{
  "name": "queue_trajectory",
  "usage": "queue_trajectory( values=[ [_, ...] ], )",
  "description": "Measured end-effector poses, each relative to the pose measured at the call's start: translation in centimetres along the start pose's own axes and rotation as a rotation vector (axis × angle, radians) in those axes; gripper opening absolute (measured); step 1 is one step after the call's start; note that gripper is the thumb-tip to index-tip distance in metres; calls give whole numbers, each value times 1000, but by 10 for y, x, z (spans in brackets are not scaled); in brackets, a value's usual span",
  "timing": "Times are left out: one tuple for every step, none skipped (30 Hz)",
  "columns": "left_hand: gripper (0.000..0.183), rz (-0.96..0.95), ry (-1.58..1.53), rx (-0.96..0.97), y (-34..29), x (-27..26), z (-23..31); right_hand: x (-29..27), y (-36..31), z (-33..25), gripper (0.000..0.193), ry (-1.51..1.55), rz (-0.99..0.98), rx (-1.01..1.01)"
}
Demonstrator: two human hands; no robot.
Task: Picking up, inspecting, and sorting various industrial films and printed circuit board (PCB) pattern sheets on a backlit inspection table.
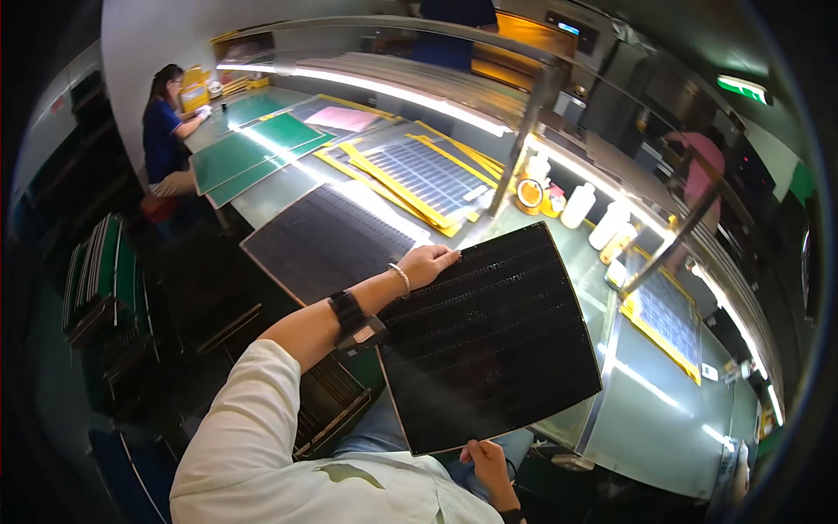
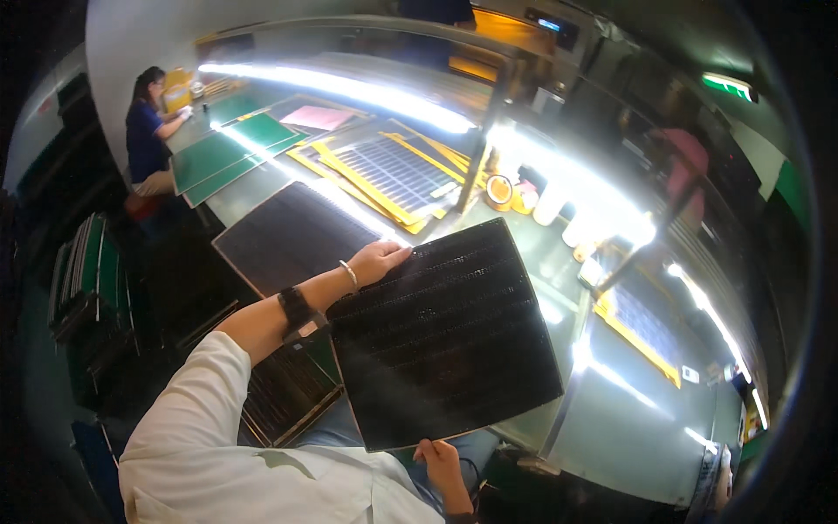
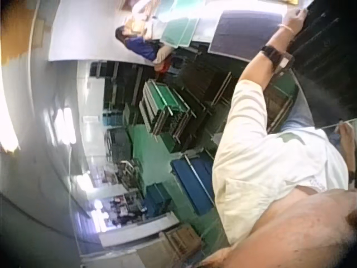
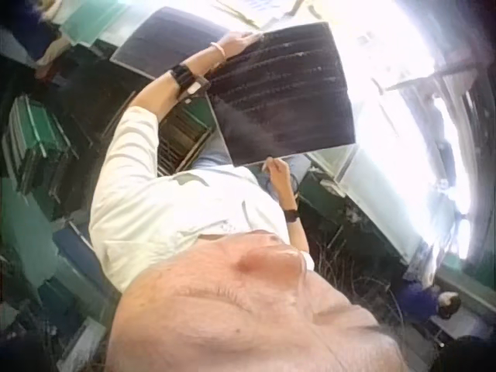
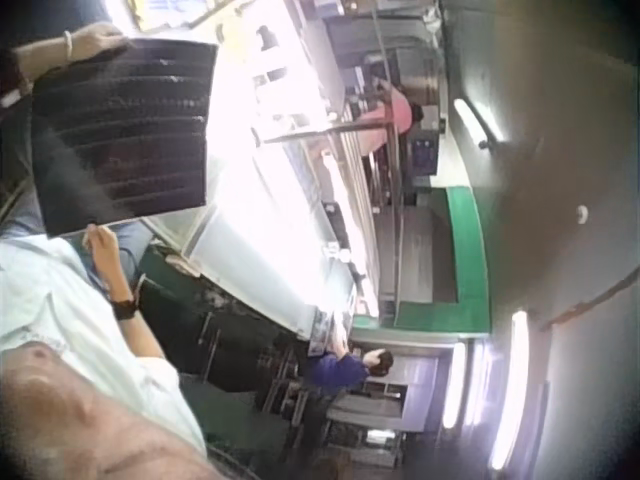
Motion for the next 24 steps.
queue_trajectory(
  values=[
    [45, -27, 24, 39, 7, 13, 15, -3, -6, 0, 32, -22, -23, 15],
    [43, -37, 30, 31, 9, 21, 31, -5, -10, 0, 32, -16, 0, 18],
    [43, -54, 24, 42, 12, 30, 36, -1, -12, 2, 32, 103, -10, 47],
    [42, -58, 63, 57, 16, 36, 44, 2, -14, 3, 32, 221, -22, 71],
    [41, -60, 103, 69, 19, 42, 51, 3, -17, 3, 32, 224, -6, 69],
    [40, -102, 121, 46, 19, 46, 53, 4, -21, 4, 33, 263, 26, 98],
    [40, -108, 118, 54, 18, 48, 57, 3, -23, 4, 33, 301, 55, 125],
    [40, -106, 79, 61, 15, 51, 60, 0, -24, 6, 33, 302, 63, 123],
    [40, -103, 41, 66, 13, 52, 62, -3, -26, 10, 33, 278, 84, 133],
    [40, -105, 41, 68, 11, 50, 65, -6, -27, 13, 33, 254, 101, 144],
    [41, -108, 13, 63, 8, 48, 68, -7, -27, 15, 33, 255, 103, 145],
    [42, -109, -14, 57, 7, 47, 69, -9, -27, 15, 33, 274, 109, 123],
    [42, -107, -13, 48, 7, 45, 66, -10, -27, 15, 32, 292, 108, 105],
    [44, -136, -75, 49, 9, 43, 64, -13, -26, 17, 32, 292, 99, 112],
    [46, -163, -137, 48, 11, 40, 61, -21, -24, 18, 31, 188, 125, 113],
    [51, -178, -190, 11, 14, 39, 48, -28, -21, 18, 30, 82, 133, 118],
    [55, -279, -180, -97, 8, 23, 64, -36, -20, 9, 30, -93, 183, 22],
    [56, -316, -285, -167, 6, 18, 68, -42, -23, -1, 32, -269, 225, -71],
    [57, -347, -389, -241, 2, 16, 67, -56, -29, -2, 27, -278, 294, -90],
    [57, -347, -390, -268, 0, 16, 66, -74, -32, -3, 25, -288, 374, -115],
    [58, -365, -545, -330, 0, 19, 65, -95, -35, 4, 20, 22, 414, -174],
    [59, -382, -698, -388, -2, 23, 66, -110, -41, 1, 22, -258, 575, -230],
    [59, -383, -700, -403, -6, 27, 65, -114, -36, -25, 25, -489, 463, -478],
    [58, -353, -839, -436, -11, 30, 66, -151, -38, -11, 26, -128, 580, -161]
  ],
)
Point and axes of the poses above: each hand's wrist, its own y-axis towards the middle knuckle, its own x-axis out of the palm, z = x × y, the point moved 4 cm from there along y, towards the middle knuckle, and after that the axes turned 13 degrees about y, right-handed, at the moved point
